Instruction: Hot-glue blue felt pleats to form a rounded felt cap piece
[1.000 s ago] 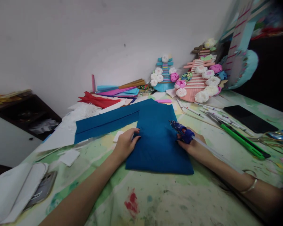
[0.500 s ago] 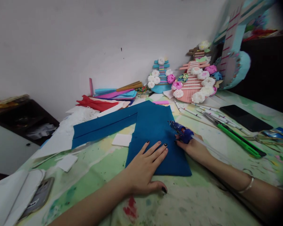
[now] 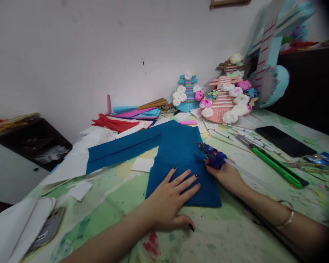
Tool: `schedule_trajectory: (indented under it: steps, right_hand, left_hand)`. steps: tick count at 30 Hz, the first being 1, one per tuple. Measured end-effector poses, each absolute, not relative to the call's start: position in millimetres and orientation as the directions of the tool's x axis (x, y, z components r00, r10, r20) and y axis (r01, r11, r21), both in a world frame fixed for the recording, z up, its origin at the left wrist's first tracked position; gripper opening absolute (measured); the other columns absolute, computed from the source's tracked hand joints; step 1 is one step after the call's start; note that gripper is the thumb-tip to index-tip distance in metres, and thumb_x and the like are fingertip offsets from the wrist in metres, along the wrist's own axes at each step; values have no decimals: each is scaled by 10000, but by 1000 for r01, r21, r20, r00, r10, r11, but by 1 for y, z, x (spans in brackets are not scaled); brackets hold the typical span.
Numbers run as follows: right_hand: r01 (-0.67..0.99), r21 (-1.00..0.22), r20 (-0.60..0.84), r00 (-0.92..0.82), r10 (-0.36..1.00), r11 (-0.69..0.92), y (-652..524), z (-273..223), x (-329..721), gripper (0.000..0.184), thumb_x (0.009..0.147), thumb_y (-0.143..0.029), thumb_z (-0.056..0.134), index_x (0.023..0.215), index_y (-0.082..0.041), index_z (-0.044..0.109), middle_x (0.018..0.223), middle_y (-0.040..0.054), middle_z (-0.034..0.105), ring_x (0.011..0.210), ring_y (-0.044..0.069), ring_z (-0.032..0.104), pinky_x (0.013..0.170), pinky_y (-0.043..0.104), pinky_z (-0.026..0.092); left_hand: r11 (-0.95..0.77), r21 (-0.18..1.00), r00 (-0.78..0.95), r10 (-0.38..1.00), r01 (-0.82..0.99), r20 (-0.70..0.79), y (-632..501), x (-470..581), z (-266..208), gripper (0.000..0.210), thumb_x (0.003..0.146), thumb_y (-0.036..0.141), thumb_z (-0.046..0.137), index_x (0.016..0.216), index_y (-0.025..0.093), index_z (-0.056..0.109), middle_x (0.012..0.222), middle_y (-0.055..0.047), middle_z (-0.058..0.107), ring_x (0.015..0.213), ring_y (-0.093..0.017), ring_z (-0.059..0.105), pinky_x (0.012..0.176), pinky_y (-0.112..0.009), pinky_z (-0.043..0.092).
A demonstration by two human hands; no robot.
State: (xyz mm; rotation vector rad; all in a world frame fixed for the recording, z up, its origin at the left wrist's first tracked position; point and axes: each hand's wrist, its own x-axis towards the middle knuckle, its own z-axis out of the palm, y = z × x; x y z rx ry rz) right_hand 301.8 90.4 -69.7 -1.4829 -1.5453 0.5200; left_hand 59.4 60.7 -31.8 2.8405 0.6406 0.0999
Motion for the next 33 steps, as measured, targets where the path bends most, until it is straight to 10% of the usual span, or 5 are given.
schedule_trajectory:
  steps: [11, 29, 33]
  right_hand:
    - [354, -914, 291, 225, 930, 201, 103, -77, 315, 275, 660, -428, 633, 812, -202, 672, 863, 81, 715, 859, 292, 648, 849, 457, 474]
    - [229, -961, 214, 249, 944, 158, 101, -71, 321, 348, 648, -438, 637, 893, -190, 644, 925, 96, 715, 891, 289, 667, 864, 447, 498]
    - [225, -965, 206, 344, 916, 132, 101, -70, 318, 444, 598, -458, 687, 938, -190, 591, 831, 80, 703, 781, 277, 673, 756, 432, 546]
  left_hand:
    - [-735, 291, 595, 671, 613, 443, 154, 38, -2, 384, 929, 396, 466, 1240, 186, 547, 1400, -123, 494, 1314, -248, 442, 1099, -428, 352]
    - [-617, 124, 623, 782, 777, -22, 389, 121, -22, 346, 918, 341, 559, 1210, 157, 538, 1205, -96, 571, 1021, -216, 599, 853, -428, 529]
    - [-644, 177, 652, 758, 744, 19, 386, 113, -4, 265, 835, 341, 658, 949, 103, 644, 918, -50, 646, 838, -189, 616, 749, -335, 513]
